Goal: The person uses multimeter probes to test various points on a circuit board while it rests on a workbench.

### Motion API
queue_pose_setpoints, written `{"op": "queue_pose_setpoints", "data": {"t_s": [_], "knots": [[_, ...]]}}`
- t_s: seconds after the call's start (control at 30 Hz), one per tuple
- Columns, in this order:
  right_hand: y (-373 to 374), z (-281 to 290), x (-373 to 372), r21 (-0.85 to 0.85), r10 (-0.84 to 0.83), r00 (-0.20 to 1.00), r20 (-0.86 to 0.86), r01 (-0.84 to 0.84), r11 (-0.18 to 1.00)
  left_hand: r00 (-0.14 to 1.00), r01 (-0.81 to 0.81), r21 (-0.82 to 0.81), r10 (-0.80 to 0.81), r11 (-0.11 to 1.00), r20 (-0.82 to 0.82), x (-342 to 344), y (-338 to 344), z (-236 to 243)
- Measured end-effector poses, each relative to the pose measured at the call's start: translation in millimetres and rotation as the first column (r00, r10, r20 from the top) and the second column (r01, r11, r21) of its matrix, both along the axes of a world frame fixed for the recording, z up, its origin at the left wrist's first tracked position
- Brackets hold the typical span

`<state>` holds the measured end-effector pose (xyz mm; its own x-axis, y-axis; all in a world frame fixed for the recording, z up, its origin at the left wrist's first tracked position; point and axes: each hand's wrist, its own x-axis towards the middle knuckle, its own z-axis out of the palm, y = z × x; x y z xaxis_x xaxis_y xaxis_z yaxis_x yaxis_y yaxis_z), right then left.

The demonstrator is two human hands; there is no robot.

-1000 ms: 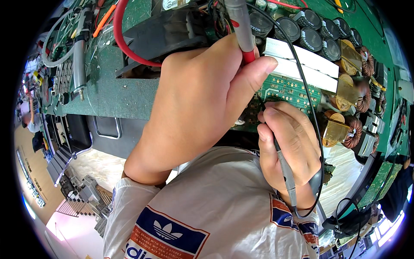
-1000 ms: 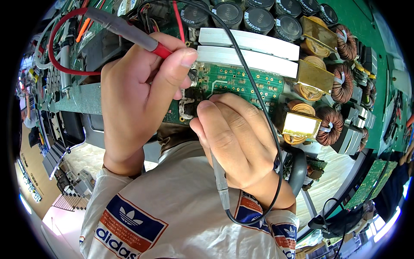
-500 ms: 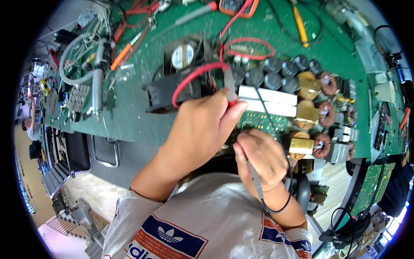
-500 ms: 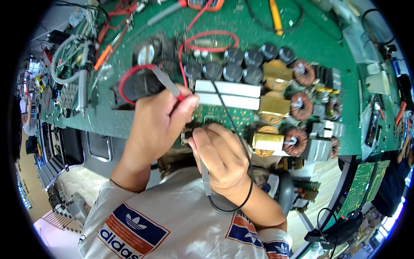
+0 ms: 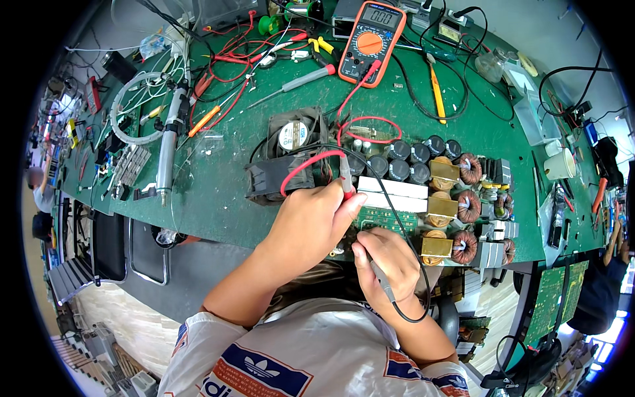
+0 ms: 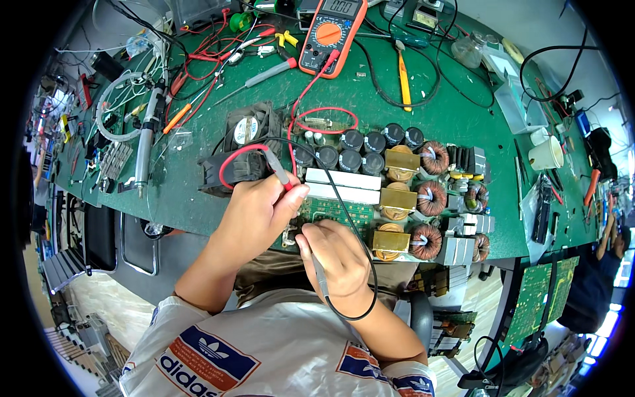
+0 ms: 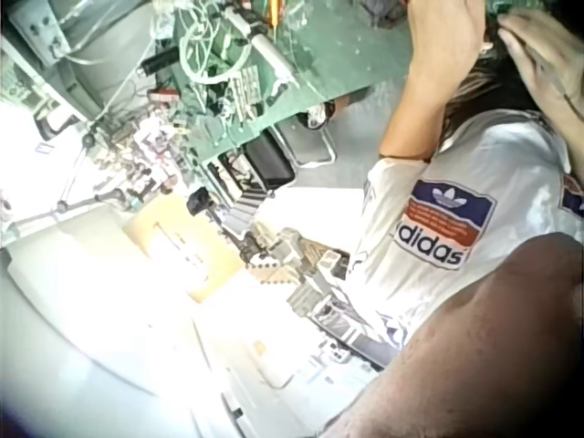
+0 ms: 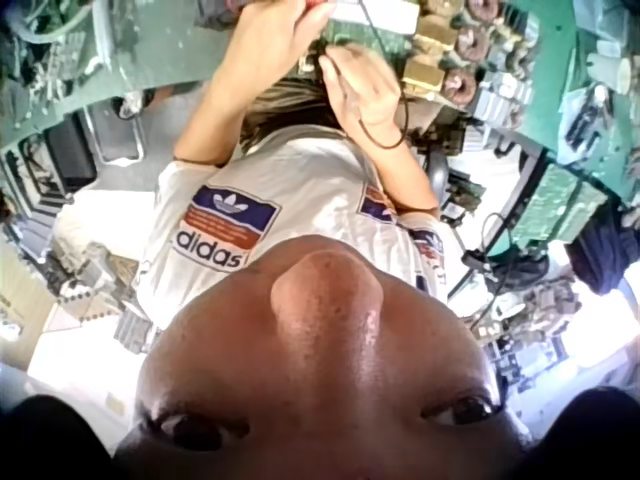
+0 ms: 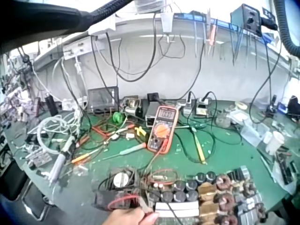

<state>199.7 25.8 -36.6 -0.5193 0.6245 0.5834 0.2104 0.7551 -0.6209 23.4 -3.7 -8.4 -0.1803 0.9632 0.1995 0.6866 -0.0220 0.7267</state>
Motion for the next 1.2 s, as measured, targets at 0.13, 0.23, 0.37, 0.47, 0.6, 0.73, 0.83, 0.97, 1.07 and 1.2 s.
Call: {"op": "queue_pose_setpoints", "data": {"t_s": [0.13,0.23,0.37,0.47,0.6,0.73,0.83,0.97,1.07,1.2], "knots": [[0.4,-0.2,1.4,0.007,0.002,1.000,-0.002,-0.002,1.000,1.000,-0.003,-0.012,0.003,1.000,-0.016,1.3,-0.2,-1.7],[0.6,0.9,-0.1,-0.002,-0.002,1.000,-0.009,0.002,1.000,1.000,-0.006,0.108,0.007,0.994,-0.015,1.6,1.6,-6.0],[1.9,-0.3,0.4,0.007,0.032,0.999,-0.002,-0.032,0.999,1.000,0.008,0.124,-0.005,0.992,-0.020,0.1,0.2,-5.0],[3.2,1.9,0.1,0.010,0.031,0.999,0.012,-0.031,0.999,1.000,-0.009,0.064,0.008,0.998,0.012,1.0,-0.9,-1.9],[0.6,1.8,1.4,-0.009,0.030,1.000,0.008,-0.029,1.000,0.999,-0.018,0.018,0.017,1.000,0.034,0.9,-5.5,-5.1],[7.9,3.1,0.8,0.013,0.004,1.000,-0.001,-0.004,1.000,0.998,0.005,0.061,-0.009,0.998,0.056,-0.1,1.0,0.3],[1.6,-2.4,3.4,-0.046,0.022,0.999,-0.025,-0.023,0.999,0.997,-0.025,0.123,0.016,0.992,0.076,0.2,-4.6,-7.9],[4.4,-4.3,2.1,-0.069,0.012,0.998,-0.059,-0.016,0.998,0.994,-0.048,0.089,0.038,0.995,0.107,-0.9,-6.4,-11.6],[3.6,-4.0,2.5,-0.108,0.002,0.998,-0.070,-0.009,0.994,0.993,-0.050,0.111,0.038,0.993,0.112,-0.8,-5.8,-14.7],[1.0,-4.8,9.4,-0.216,-0.002,0.994,-0.112,-0.023,0.976,0.989,-0.034,0.139,0.014,0.990,0.144,-2.4,-11.5,-19.0]]}}
